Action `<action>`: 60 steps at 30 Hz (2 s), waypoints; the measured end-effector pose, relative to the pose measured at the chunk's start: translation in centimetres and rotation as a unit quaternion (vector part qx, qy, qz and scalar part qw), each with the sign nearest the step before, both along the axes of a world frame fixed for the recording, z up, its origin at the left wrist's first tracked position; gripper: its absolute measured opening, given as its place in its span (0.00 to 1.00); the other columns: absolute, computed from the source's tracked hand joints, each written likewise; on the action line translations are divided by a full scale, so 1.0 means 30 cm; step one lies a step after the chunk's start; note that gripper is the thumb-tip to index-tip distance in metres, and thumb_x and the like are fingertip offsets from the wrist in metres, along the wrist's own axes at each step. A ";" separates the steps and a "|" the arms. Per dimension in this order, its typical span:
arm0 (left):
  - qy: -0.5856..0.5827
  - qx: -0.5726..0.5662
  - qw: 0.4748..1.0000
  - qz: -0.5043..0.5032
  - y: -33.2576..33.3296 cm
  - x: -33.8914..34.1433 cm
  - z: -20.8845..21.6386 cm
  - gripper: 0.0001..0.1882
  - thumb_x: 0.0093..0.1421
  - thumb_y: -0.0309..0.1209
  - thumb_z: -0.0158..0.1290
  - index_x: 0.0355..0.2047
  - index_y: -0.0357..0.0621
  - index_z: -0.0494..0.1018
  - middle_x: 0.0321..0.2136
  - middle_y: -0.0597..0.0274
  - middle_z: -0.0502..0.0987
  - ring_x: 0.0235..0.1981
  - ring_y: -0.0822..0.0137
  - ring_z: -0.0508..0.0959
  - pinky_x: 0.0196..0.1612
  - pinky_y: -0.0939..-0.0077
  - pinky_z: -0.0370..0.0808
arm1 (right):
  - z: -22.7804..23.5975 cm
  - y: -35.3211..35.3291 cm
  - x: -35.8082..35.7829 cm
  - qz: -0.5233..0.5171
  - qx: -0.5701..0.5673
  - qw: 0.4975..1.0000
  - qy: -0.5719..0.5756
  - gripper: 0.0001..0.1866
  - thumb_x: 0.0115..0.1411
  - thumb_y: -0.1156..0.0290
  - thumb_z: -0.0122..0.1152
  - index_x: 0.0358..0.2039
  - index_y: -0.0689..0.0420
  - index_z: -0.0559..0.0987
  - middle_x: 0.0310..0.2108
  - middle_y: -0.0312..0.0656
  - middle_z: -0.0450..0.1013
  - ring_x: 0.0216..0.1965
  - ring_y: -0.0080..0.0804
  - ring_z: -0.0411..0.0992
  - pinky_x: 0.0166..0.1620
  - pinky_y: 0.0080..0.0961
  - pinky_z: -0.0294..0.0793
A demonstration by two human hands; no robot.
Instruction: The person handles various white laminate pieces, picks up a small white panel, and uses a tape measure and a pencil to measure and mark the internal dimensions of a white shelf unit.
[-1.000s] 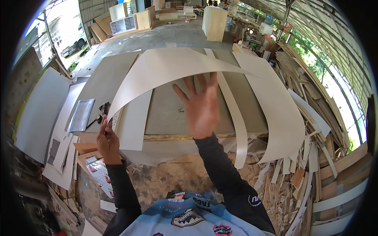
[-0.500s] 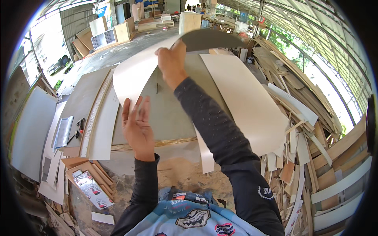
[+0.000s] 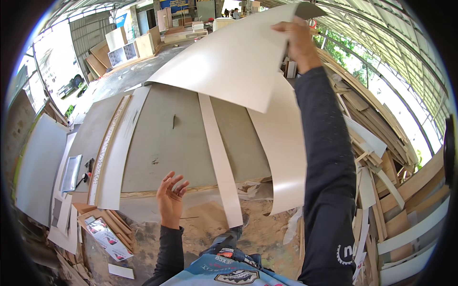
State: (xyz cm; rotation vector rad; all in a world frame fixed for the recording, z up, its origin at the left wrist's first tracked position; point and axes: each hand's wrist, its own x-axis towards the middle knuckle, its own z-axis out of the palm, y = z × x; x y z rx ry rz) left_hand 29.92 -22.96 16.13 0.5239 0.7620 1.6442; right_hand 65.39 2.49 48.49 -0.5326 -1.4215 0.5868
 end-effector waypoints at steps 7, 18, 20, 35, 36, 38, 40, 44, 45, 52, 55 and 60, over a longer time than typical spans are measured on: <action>-0.066 -0.020 0.992 -0.104 0.240 0.241 -0.087 0.24 0.67 0.42 0.46 0.53 0.33 0.67 0.46 0.47 0.75 0.49 0.48 0.78 0.47 0.63 0.77 | -0.012 -0.123 0.582 -0.121 -0.094 0.988 0.006 0.15 0.51 0.78 0.60 0.41 0.64 0.76 0.37 0.42 0.76 0.37 0.31 0.76 0.45 0.27 0.76; -0.215 -0.056 0.968 -0.120 0.910 0.731 0.093 0.52 0.58 0.62 0.50 0.66 0.29 0.47 0.59 0.37 0.61 0.61 0.44 0.66 0.60 0.43 0.65 | -0.364 -0.479 1.146 -0.242 -0.201 0.948 0.045 0.30 0.46 0.71 0.53 0.52 0.68 0.72 0.43 0.45 0.73 0.42 0.34 0.74 0.47 0.26 0.74; -0.238 -0.022 0.966 -0.100 0.964 0.762 0.059 0.55 0.57 0.63 0.50 0.66 0.29 0.46 0.59 0.36 0.60 0.60 0.44 0.67 0.61 0.45 0.65 | -0.465 -0.527 1.213 -0.246 -0.200 0.943 0.099 0.33 0.42 0.71 0.54 0.53 0.68 0.72 0.44 0.46 0.73 0.43 0.35 0.74 0.48 0.27 0.73; 0.015 -0.147 0.988 -0.051 0.634 1.351 -0.470 0.16 0.64 0.27 0.55 0.51 0.45 0.67 0.44 0.62 0.75 0.41 0.66 0.75 0.36 0.68 0.71 | -1.152 -1.154 1.692 -0.266 -0.274 0.882 0.275 0.40 0.35 0.81 0.52 0.57 0.70 0.68 0.50 0.49 0.70 0.52 0.46 0.70 0.57 0.34 0.70; 0.020 -0.151 0.987 -0.060 0.596 1.392 -0.512 0.16 0.64 0.27 0.55 0.51 0.45 0.67 0.44 0.62 0.75 0.41 0.67 0.75 0.35 0.69 0.71 | -1.228 -1.213 1.755 -0.282 -0.268 0.879 0.275 0.40 0.35 0.80 0.52 0.57 0.70 0.68 0.50 0.49 0.70 0.52 0.46 0.70 0.56 0.34 0.71; 0.038 -0.164 0.983 -0.069 0.511 1.443 -0.602 0.17 0.64 0.27 0.55 0.52 0.47 0.66 0.43 0.62 0.76 0.41 0.67 0.75 0.33 0.70 0.71 | -1.266 -1.318 1.744 -0.301 -0.307 0.860 0.276 0.38 0.37 0.78 0.51 0.56 0.70 0.68 0.48 0.49 0.71 0.49 0.45 0.71 0.55 0.33 0.71; 0.052 -0.214 0.971 -0.093 0.400 1.538 -0.631 0.18 0.64 0.27 0.55 0.53 0.47 0.65 0.43 0.62 0.76 0.40 0.67 0.76 0.31 0.71 0.72 | -1.343 -1.450 1.799 -0.320 -0.314 0.845 0.291 0.36 0.39 0.75 0.51 0.54 0.70 0.70 0.47 0.50 0.71 0.48 0.44 0.72 0.52 0.33 0.72; 0.084 -0.235 0.961 -0.119 0.155 1.667 -0.743 0.22 0.64 0.28 0.56 0.56 0.46 0.62 0.41 0.60 0.76 0.37 0.67 0.77 0.27 0.71 0.75 | -1.543 -1.751 1.938 -0.341 -0.382 0.820 0.256 0.34 0.40 0.76 0.50 0.53 0.68 0.71 0.47 0.50 0.72 0.51 0.45 0.71 0.55 0.34 0.70; 0.090 -0.239 0.958 -0.131 0.103 1.700 -0.774 0.22 0.64 0.28 0.55 0.56 0.45 0.61 0.40 0.59 0.77 0.36 0.67 0.78 0.27 0.70 0.77 | -1.586 -1.844 1.974 -0.343 -0.414 0.810 0.233 0.34 0.40 0.78 0.50 0.53 0.65 0.71 0.49 0.49 0.72 0.54 0.46 0.69 0.58 0.34 0.68; 0.138 -0.228 0.944 -0.195 -0.140 1.835 -0.929 0.20 0.63 0.26 0.56 0.53 0.38 0.66 0.42 0.55 0.78 0.41 0.62 0.79 0.42 0.68 0.78 | -2.018 -2.408 2.106 -0.506 -0.621 0.582 -0.140 0.25 0.57 0.58 0.58 0.54 0.55 0.74 0.58 0.49 0.64 0.52 0.47 0.71 0.47 0.36 0.74; 0.194 -0.241 0.930 -0.198 -0.128 1.869 -0.808 0.19 0.62 0.24 0.57 0.52 0.36 0.68 0.44 0.54 0.78 0.42 0.60 0.79 0.44 0.66 0.77 | -2.079 -2.468 2.000 -0.555 -0.589 0.556 -0.190 0.19 0.55 0.67 0.55 0.48 0.56 0.74 0.49 0.48 0.68 0.48 0.46 0.71 0.47 0.37 0.73; 0.388 -0.174 0.896 -0.131 0.059 1.850 -0.886 0.18 0.58 0.25 0.59 0.47 0.32 0.70 0.40 0.49 0.79 0.39 0.61 0.79 0.41 0.67 0.76 | -2.170 -2.331 1.894 -0.622 -0.313 0.636 -0.332 0.07 0.49 0.77 0.58 0.31 0.58 0.74 0.33 0.46 0.73 0.35 0.39 0.72 0.40 0.33 0.69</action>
